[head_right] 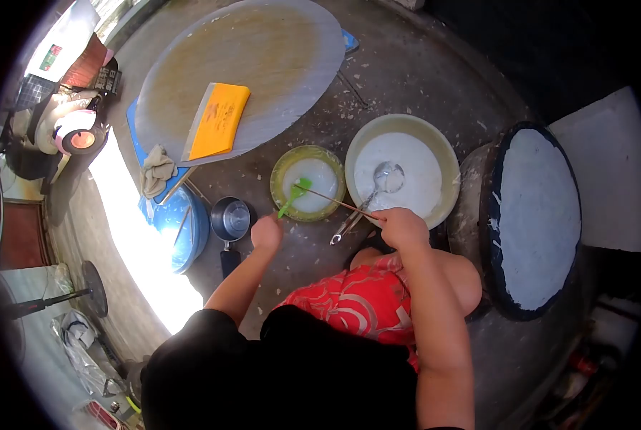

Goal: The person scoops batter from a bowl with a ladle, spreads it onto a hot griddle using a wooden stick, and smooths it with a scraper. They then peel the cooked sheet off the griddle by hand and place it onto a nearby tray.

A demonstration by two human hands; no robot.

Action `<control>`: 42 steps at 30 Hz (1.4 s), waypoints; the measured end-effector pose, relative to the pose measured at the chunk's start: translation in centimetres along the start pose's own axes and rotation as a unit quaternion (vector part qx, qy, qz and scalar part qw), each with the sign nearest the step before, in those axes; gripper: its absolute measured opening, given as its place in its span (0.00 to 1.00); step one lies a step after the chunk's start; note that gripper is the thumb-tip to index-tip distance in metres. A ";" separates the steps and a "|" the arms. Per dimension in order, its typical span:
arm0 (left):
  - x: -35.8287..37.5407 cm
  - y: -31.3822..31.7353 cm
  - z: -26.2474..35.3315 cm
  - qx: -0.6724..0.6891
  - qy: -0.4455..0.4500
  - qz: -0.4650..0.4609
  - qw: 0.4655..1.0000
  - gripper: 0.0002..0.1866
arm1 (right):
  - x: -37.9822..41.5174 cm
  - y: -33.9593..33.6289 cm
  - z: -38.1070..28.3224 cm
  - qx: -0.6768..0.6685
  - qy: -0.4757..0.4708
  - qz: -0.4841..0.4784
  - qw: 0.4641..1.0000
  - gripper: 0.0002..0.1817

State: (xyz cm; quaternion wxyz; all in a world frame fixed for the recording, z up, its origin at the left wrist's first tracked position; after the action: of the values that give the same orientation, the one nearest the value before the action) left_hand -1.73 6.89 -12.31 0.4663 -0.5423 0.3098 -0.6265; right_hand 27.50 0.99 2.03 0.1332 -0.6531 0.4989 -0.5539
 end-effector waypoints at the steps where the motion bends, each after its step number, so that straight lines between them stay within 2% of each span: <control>1: 0.4 -0.5 -0.2 0.022 0.008 0.010 1.000 0.13 | 0.1 0.1 -0.7 0.026 0.001 0.028 0.999 0.15; 5: 1.5 -1.1 -0.4 0.069 0.011 0.033 0.997 0.11 | -0.2 0.0 -1.4 0.074 -0.012 0.075 0.994 0.15; 9: 2.5 -0.6 0.0 0.135 0.031 0.014 0.990 0.12 | -0.1 -0.4 -1.9 0.108 -0.015 0.092 0.990 0.16; 11: 1.9 0.9 0.7 0.188 0.030 0.012 0.982 0.12 | 0.7 -1.5 -2.5 0.161 -0.047 0.078 0.983 0.17; 12: 1.2 1.9 0.6 0.219 0.015 -0.005 0.976 0.12 | 1.3 -2.4 -2.4 0.161 -0.023 0.087 0.983 0.17; 14: -0.2 3.7 0.0 0.252 -0.015 -0.043 0.967 0.12 | 2.6 -3.9 -2.2 0.180 -0.061 0.082 0.978 0.17; 15: -0.7 4.1 0.1 0.253 -0.032 -0.059 0.965 0.12 | 3.3 -4.6 -1.4 0.179 -0.041 0.091 0.979 0.17; 17: 0.2 2.2 1.8 0.273 -0.083 -0.128 0.950 0.13 | 5.0 -6.1 -0.1 0.064 -0.058 0.181 0.980 0.15; 19: -1.6 5.2 0.3 0.221 -0.027 -0.131 0.966 0.13 | 6.7 -7.8 1.5 0.044 -0.018 0.224 0.973 0.14; 21: -1.8 6.1 0.5 0.169 0.020 -0.126 0.977 0.14 | 8.1 -8.9 4.1 -0.061 -0.036 0.295 0.953 0.14; 22: -0.8 5.1 1.3 0.076 0.083 -0.064 0.992 0.16 | 8.7 -9.1 5.4 -0.126 -0.024 0.302 0.945 0.16; 23: 0.1 4.0 2.1 -0.018 0.142 0.001 0.990 0.19 | 9.2 -9.0 6.6 -0.130 -0.019 0.307 0.942 0.16; 24: 0.5 3.1 2.7 -0.022 0.146 0.003 0.989 0.19 | 9.4 -8.6 8.2 -0.193 0.035 0.304 0.932 0.17; 25: 0.9 2.1 3.4 0.032 0.211 0.035 0.976 0.21 | 9.5 -7.9 9.8 -0.256 0.088 0.297 0.916 0.18; 26: 1.7 0.6 4.4 0.085 0.272 0.067 0.956 0.23 | 9.4 -7.1 11.1 -0.260 0.087 0.298 0.914 0.18; 27: 2.4 -0.7 5.2 0.080 0.272 0.070 0.957 0.23 | 9.1 -5.7 12.5 -0.307 0.102 0.305 0.896 0.19; 29: 4.5 -5.3 8.0 0.104 0.386 0.177 0.899 0.22 | 7.8 -2.3 15.2 -0.357 0.111 0.307 0.875 0.21; 30: 5.2 -7.5 8.8 0.098 0.384 0.182 0.900 0.22 | 6.8 -0.3 16.6 -0.383 0.106 0.311 0.863 0.22; 32: 6.6 -11.3 10.6 0.020 0.411 0.266 0.872 0.21 | 4.2 3.7 19.5 -0.434 0.080 0.324 0.837 0.24; 33: 6.8 -12.8 10.9 0.017 0.411 0.270 0.871 0.21 | 3.2 5.2 20.0 -0.436 0.076 0.325 0.836 0.24; 35: 6.4 -15.6 10.9 -0.029 0.389 0.353 0.851 0.23 | 1.5 7.9 20.4 -0.564 0.013 0.318 0.762 0.28; 36: 6.1 -16.7 10.9 -0.031 0.391 0.355 0.849 0.23 | 0.1 9.4 20.6 -0.630 -0.052 0.289 0.719 0.28; 37: 5.6 -17.9 10.7 -0.051 0.346 0.397 0.848 0.24 | -0.3 10.2 20.5 -0.633 -0.055 0.290 0.716 0.28; 38: 4.9 -19.0 10.3 -0.069 0.301 0.438 0.844 0.25 | -0.7 11.2 20.4 -0.714 -0.031 0.247 0.655 0.26; 39: 3.9 -19.6 9.7 -0.071 0.302 0.440 0.843 0.25 | -1.0 12.4 20.2 -0.786 -0.006 0.199 0.586 0.24; 40: 2.5 -20.3 8.9 -0.091 0.242 0.449 0.856 0.26 | -2.8 15.7 21.8 -0.812 -0.055 0.187 0.551 0.21; 41: 1.0 -20.9 8.1 -0.110 0.180 0.455 0.865 0.28 | -3.2 16.2 21.6 -0.812 -0.058 0.189 0.549 0.21; 42: -0.5 -21.2 7.1 -0.109 0.181 0.458 0.864 0.28 | -3.7 16.5 21.2 -0.834 -0.060 0.168 0.521 0.22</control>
State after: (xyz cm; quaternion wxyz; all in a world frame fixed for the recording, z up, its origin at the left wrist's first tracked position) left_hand -0.12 16.08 8.06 0.5739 -0.2641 0.6687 -0.3922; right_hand 37.72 -11.79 -19.61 -0.3528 -0.4010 0.8240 0.1889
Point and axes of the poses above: each hand's wrist, its own x-axis away from the middle knuckle, its own y-axis out of the palm, z = x × y, the point moved 2 cm from there along -x, towards the middle knuckle, and after that the axes turned 6 degrees about -y, right-handed, at the moved point
